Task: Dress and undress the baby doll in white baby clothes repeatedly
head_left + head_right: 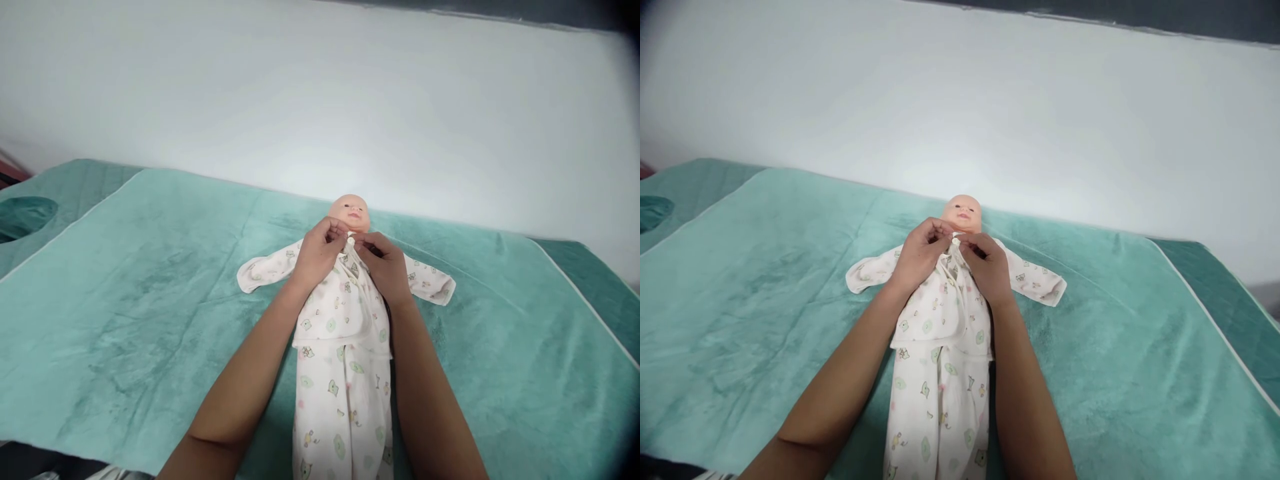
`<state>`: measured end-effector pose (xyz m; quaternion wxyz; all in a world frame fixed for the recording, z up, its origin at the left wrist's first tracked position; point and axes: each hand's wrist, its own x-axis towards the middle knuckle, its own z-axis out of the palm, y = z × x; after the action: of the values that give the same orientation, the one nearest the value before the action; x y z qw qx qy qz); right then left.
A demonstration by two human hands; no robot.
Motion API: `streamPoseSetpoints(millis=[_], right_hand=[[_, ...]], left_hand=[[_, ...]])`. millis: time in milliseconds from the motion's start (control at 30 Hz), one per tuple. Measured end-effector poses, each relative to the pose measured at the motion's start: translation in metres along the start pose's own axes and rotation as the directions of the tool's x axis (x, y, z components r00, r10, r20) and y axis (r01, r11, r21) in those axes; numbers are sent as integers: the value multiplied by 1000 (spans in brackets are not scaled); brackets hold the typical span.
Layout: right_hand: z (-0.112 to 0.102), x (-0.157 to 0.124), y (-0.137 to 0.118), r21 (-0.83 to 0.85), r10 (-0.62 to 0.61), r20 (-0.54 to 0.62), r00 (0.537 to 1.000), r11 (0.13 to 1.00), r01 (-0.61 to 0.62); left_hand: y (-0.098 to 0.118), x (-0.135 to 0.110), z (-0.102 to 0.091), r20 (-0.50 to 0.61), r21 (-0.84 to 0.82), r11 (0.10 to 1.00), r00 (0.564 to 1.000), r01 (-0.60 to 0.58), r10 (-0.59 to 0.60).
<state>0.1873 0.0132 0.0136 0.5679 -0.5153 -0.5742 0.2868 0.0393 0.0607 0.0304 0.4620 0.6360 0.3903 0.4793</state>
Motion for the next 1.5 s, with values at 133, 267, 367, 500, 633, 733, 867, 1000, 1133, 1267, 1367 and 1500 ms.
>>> streamPoseSetpoints(millis=[133, 267, 367, 500, 633, 733, 867, 1000, 1133, 1267, 1367, 1500], right_hand=[[0, 0, -2, -19, -27, 28, 999, 999, 27], [0, -1, -2, -57, -49, 50, 998, 997, 52], [0, 0, -3, -78, -44, 57, 997, 996, 49], [-5, -2, -13, -194, 4, 18, 1000, 981, 0], [-13, -11, -39, -485, 11, 63, 998, 874, 21], [-17, -18, -57, -579, 141, 232, 962, 815, 20], [-19, -21, -65, -631, 166, 253, 953, 775, 32], [-23, -17, -62, -588, 149, 272, 951, 808, 41], [-25, -16, -60, -546, 128, 303, 944, 835, 62], [-22, -12, -53, -425, 144, 189, 971, 904, -51], [-23, -9, -44, -116, 258, 155, 954, 963, -242], [-23, -6, -35, 152, 271, 207, 940, 940, -304]], left_hand=[[-1, 0, 0, -22, -7, 1000, 1000, -8, 8], [0, -1, 2, -60, -10, 1000, 998, -19, 18], [4, -2, 1, -47, 5, 1000, 999, -14, 14], [13, -5, -10, 21, 84, 996, 1000, 14, -16], [30, -10, -32, 164, 253, 966, 982, 48, -92], [42, -14, -44, 317, 398, 917, 933, 31, -169], [52, -19, -47, 402, 510, 856, 903, -83, -153], [57, -24, -48, 397, 599, 784, 910, -160, -117], [61, -27, -41, 402, 584, 787, 913, -197, -69], [64, -28, -28, 332, 485, 866, 941, -120, -56], [64, -27, -22, 323, 382, 924, 940, -21, -113], [59, -24, -21, 310, 273, 958, 934, 92, -178]])
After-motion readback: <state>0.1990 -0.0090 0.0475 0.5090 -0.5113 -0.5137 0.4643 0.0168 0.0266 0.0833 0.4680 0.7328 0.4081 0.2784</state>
